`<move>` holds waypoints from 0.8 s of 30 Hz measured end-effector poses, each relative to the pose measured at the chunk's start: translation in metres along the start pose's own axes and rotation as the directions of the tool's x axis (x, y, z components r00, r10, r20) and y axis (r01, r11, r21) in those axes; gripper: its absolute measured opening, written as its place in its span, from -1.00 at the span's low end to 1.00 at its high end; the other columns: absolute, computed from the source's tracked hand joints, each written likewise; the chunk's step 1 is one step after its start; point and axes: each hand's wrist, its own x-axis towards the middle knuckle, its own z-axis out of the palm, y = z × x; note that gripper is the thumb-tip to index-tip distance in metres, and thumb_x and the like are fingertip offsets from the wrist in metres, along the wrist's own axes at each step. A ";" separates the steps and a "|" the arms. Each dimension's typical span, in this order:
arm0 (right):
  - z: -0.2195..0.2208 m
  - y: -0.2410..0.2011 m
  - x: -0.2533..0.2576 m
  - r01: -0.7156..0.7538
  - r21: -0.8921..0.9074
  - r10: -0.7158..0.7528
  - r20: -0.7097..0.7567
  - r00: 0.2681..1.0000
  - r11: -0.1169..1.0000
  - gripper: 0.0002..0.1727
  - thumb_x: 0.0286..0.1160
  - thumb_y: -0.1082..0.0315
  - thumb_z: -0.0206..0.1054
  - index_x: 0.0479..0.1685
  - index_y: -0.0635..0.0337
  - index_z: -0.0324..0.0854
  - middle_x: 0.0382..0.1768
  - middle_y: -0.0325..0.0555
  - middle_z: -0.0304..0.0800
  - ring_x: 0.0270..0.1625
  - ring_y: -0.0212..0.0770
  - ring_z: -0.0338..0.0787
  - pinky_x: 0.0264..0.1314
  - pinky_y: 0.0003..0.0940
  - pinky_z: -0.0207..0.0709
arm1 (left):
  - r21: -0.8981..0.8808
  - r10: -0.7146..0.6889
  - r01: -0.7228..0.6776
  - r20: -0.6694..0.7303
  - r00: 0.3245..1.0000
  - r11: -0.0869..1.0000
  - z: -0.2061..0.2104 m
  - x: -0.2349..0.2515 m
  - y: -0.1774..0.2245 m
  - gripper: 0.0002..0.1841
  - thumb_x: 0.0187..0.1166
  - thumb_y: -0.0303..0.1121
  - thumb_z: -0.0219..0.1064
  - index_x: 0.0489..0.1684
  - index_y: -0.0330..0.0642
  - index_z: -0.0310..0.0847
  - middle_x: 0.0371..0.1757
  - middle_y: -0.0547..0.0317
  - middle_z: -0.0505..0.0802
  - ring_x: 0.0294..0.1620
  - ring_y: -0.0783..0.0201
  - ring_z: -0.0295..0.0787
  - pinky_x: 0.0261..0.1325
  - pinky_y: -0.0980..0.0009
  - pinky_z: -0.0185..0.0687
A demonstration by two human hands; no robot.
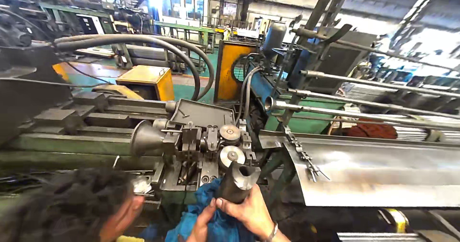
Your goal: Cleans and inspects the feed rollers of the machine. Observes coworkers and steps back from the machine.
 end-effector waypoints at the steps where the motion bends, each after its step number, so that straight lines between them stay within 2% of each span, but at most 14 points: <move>1: -0.003 0.012 0.007 0.010 0.108 -0.010 0.005 1.000 0.994 -0.07 -0.25 -0.06 0.88 0.24 0.21 0.62 0.04 -0.22 0.91 0.15 -0.31 0.88 0.34 -0.22 0.80 | 0.116 -0.030 0.037 -0.060 0.998 0.993 0.005 0.004 0.008 -0.53 0.54 0.17 0.39 0.21 0.06 0.78 0.09 0.20 0.95 0.18 0.32 0.87 0.36 0.22 0.76; 3: -0.011 0.037 0.021 0.023 0.302 -0.028 0.012 1.000 0.953 -0.04 -0.22 0.08 0.89 0.33 0.32 0.56 0.16 -0.05 0.89 0.26 -0.10 0.86 0.41 -0.06 0.77 | 0.395 -0.057 0.129 -0.189 0.980 0.909 0.011 0.017 0.018 -0.41 0.59 0.11 0.40 0.37 -0.17 0.55 0.10 0.17 0.91 0.18 0.30 0.85 0.38 0.19 0.76; 4: -0.016 0.047 0.032 0.038 0.397 -0.052 0.024 0.998 0.917 -0.03 -0.17 0.15 0.87 0.37 0.39 0.50 0.22 0.07 0.86 0.31 0.01 0.83 0.45 0.01 0.74 | 0.537 -0.058 0.170 -0.220 0.974 0.827 0.013 0.029 0.022 -0.39 0.55 0.06 0.45 0.37 -0.24 0.53 0.07 0.19 0.92 0.14 0.34 0.86 0.36 0.23 0.77; 6: -0.031 0.063 0.054 0.001 0.577 -0.061 0.085 0.995 0.817 -0.05 -0.04 0.27 0.81 0.42 0.49 0.40 0.28 0.27 0.78 0.37 0.19 0.77 0.47 0.12 0.69 | 0.815 -0.045 0.210 -0.221 0.974 0.540 0.016 0.054 0.031 -0.30 0.43 0.04 0.58 0.40 -0.31 0.55 0.14 0.18 0.89 0.21 0.39 0.81 0.43 0.27 0.72; 8: -0.054 0.079 0.069 -0.154 0.691 0.000 0.217 0.976 0.706 -0.15 0.09 0.38 0.72 0.43 0.49 0.35 0.26 0.37 0.75 0.32 0.29 0.77 0.42 0.20 0.68 | 0.951 0.042 0.198 -0.213 0.976 0.236 0.013 0.065 0.039 -0.20 0.28 0.15 0.65 0.37 -0.30 0.60 0.16 0.07 0.88 0.25 0.30 0.80 0.45 0.17 0.69; 9: -0.068 0.088 0.080 -0.223 0.698 0.031 0.277 0.960 0.680 -0.20 0.14 0.39 0.69 0.42 0.48 0.36 0.23 0.39 0.76 0.27 0.31 0.79 0.37 0.22 0.70 | 0.966 0.115 0.174 -0.198 0.973 0.190 0.008 0.067 0.046 -0.20 0.25 0.11 0.69 0.36 -0.31 0.60 0.15 0.07 0.88 0.24 0.29 0.81 0.44 0.16 0.71; 10: -0.084 0.097 0.093 -0.279 0.668 0.076 0.316 0.946 0.690 -0.23 0.14 0.38 0.69 0.39 0.46 0.40 0.17 0.37 0.79 0.20 0.30 0.83 0.30 0.21 0.73 | 0.963 0.184 0.167 -0.207 0.961 0.211 0.002 0.066 0.055 -0.21 0.24 0.01 0.73 0.37 -0.34 0.57 0.15 0.10 0.89 0.23 0.33 0.83 0.42 0.20 0.75; 12: -0.119 0.113 0.121 -0.334 0.483 0.185 0.330 0.926 0.810 -0.25 0.01 0.28 0.75 0.27 0.38 0.52 0.04 0.19 0.89 0.07 0.13 0.91 0.20 0.09 0.82 | 0.927 0.291 0.230 -0.317 0.903 0.296 -0.010 0.055 0.074 -0.18 0.28 -0.15 0.72 0.44 -0.48 0.42 0.19 0.07 0.87 0.24 0.34 0.81 0.44 0.22 0.74; 14: -0.152 0.132 0.156 -0.297 0.047 0.268 0.311 0.912 0.954 -0.21 -0.17 -0.03 0.83 0.16 0.15 0.69 -0.05 -0.18 0.93 0.03 -0.24 0.91 0.20 -0.17 0.84 | 0.915 0.403 0.304 -0.391 0.828 0.265 -0.025 0.046 0.087 -0.26 0.37 -0.17 0.67 0.39 -0.52 0.47 0.16 0.07 0.88 0.22 0.43 0.81 0.43 0.29 0.73; 15: -0.165 0.143 0.172 -0.254 -0.240 0.321 0.304 0.897 0.937 -0.15 -0.26 -0.27 0.78 0.13 0.00 0.72 -0.09 -0.33 0.91 0.02 -0.37 0.88 0.19 -0.21 0.80 | 0.898 0.425 0.379 -0.439 0.791 0.223 -0.035 0.040 0.089 -0.25 0.39 -0.14 0.65 0.39 -0.56 0.47 0.18 -0.02 0.86 0.25 0.39 0.79 0.45 0.29 0.70; 17: -0.177 0.162 0.197 -0.144 -0.650 0.422 0.295 0.857 0.747 -0.04 -0.39 -0.55 0.61 0.14 -0.14 0.73 -0.15 -0.31 0.88 -0.01 -0.27 0.85 0.11 -0.01 0.73 | 0.858 0.417 0.497 -0.501 0.758 0.128 -0.063 0.023 0.087 -0.18 0.38 -0.04 0.64 0.43 -0.58 0.45 0.25 -0.18 0.82 0.34 0.23 0.76 0.54 0.20 0.62; 20: -0.176 0.189 0.229 0.008 -0.845 0.493 0.319 0.809 0.535 -0.03 -0.37 -0.58 0.54 0.14 -0.15 0.67 -0.23 -0.19 0.86 -0.08 -0.09 0.86 -0.01 0.11 0.69 | 0.785 0.377 0.616 -0.590 0.714 0.062 -0.107 0.009 0.068 -0.12 0.34 0.12 0.63 0.42 -0.51 0.48 0.26 -0.24 0.81 0.37 0.12 0.75 0.57 0.14 0.59; 22: -0.169 0.204 0.241 0.068 -0.857 0.498 0.360 0.789 0.512 -0.06 -0.34 -0.59 0.53 0.09 -0.13 0.68 -0.26 -0.18 0.86 -0.10 -0.09 0.87 -0.03 0.08 0.70 | 0.718 0.334 0.693 -0.670 0.663 0.064 -0.126 -0.001 0.051 -0.08 0.35 0.16 0.61 0.45 -0.52 0.45 0.28 -0.29 0.79 0.40 0.07 0.73 0.60 0.12 0.55; 24: -0.157 0.208 0.249 0.095 -0.852 0.507 0.392 0.767 0.515 -0.02 -0.34 -0.65 0.49 0.08 -0.12 0.67 -0.25 -0.19 0.85 -0.09 -0.11 0.86 0.00 0.06 0.70 | 0.666 0.275 0.745 -0.714 0.644 -0.014 -0.150 -0.009 0.039 -0.08 0.34 0.24 0.57 0.40 -0.49 0.53 0.24 -0.31 0.81 0.39 -0.04 0.74 0.60 -0.02 0.53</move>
